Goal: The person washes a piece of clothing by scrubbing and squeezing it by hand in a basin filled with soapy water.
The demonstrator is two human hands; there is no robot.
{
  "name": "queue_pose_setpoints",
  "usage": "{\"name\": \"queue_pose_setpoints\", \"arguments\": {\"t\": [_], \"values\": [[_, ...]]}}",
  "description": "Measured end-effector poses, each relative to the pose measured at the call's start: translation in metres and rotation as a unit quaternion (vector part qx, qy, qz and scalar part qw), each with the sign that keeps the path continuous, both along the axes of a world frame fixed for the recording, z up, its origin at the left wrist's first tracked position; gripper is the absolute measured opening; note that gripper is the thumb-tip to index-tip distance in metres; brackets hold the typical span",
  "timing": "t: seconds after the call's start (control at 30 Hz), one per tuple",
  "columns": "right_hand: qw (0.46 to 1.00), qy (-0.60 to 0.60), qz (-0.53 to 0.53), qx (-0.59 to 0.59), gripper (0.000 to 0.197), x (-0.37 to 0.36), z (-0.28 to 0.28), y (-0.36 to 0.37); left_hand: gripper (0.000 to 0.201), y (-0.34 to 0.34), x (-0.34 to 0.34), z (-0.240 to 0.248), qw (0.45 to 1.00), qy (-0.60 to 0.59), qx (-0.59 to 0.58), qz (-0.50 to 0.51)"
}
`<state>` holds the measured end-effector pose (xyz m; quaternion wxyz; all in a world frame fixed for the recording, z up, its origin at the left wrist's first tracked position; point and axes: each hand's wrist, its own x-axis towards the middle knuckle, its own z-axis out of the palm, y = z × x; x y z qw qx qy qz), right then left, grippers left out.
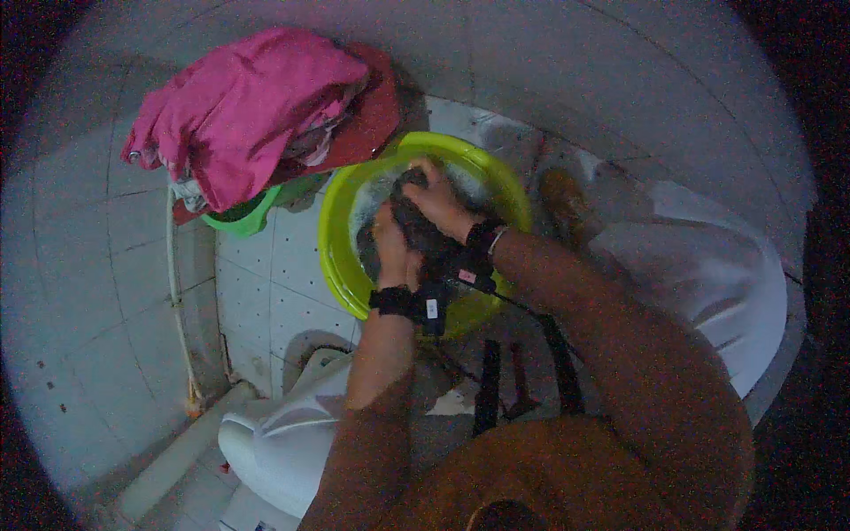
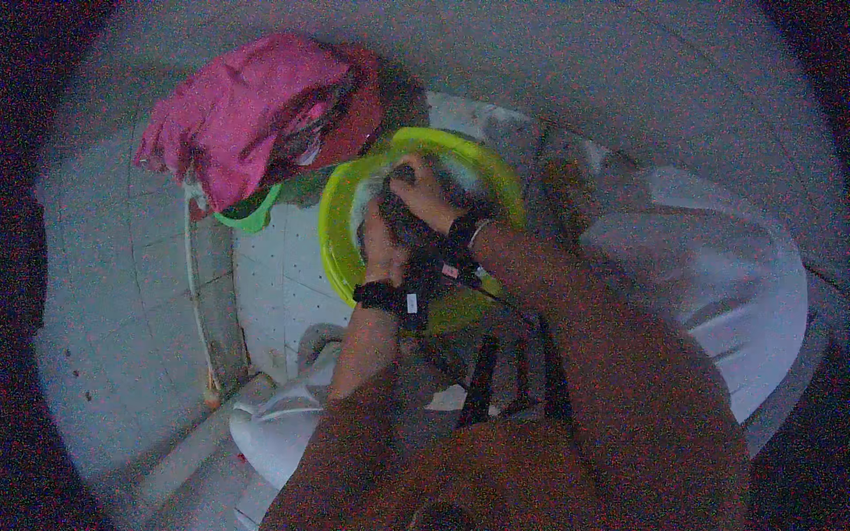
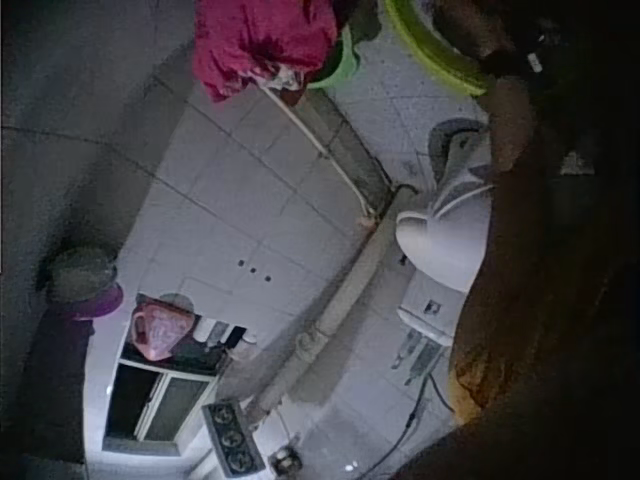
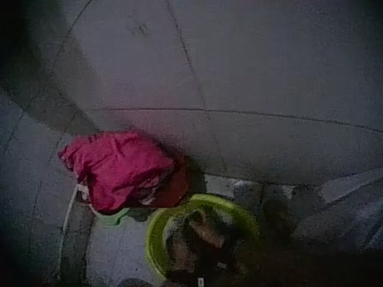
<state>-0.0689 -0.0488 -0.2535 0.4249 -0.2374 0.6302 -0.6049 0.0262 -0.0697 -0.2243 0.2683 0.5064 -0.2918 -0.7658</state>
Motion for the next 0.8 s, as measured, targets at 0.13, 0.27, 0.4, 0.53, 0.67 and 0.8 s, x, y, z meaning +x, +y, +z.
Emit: {"name": "queue_pose_setpoints", "arguments": {"t": [0.13, 0.27, 0.4, 0.53, 0.67, 0.8], "values": [[0.970, 0.063, 0.163, -0.170, 0.018, 0.049, 0.034, 0.001, 0.034, -0.035, 0.066, -0.038, 0.989, 0.127, 0.038, 0.062], [0.995, 0.082, 0.058, -0.008, 0.023, 0.024, 0.006, -0.014, 0.038, -0.012, 0.018, -0.028, 0.998, 0.017, -0.061, -0.022], [0.998, 0.027, 0.051, -0.008, 0.024, 0.026, 0.029, -0.020, 0.036, -0.017, 0.031, -0.004, 0.996, -0.080, -0.042, -0.022], [0.934, 0.328, 0.093, -0.105, 0.022, 0.051, 0.028, 0.001, 0.034, -0.012, 0.029, -0.012, 0.997, -0.003, 0.019, 0.072], [0.986, 0.103, 0.116, -0.063, 0.018, 0.029, 0.016, -0.029, 0.029, -0.051, 0.059, -0.042, 0.996, -0.042, -0.073, -0.014], [0.851, 0.497, 0.140, 0.097, 0.032, 0.008, -0.018, -0.001, 0.029, -0.029, 0.039, -0.024, 0.979, -0.168, -0.112, -0.018]]}}
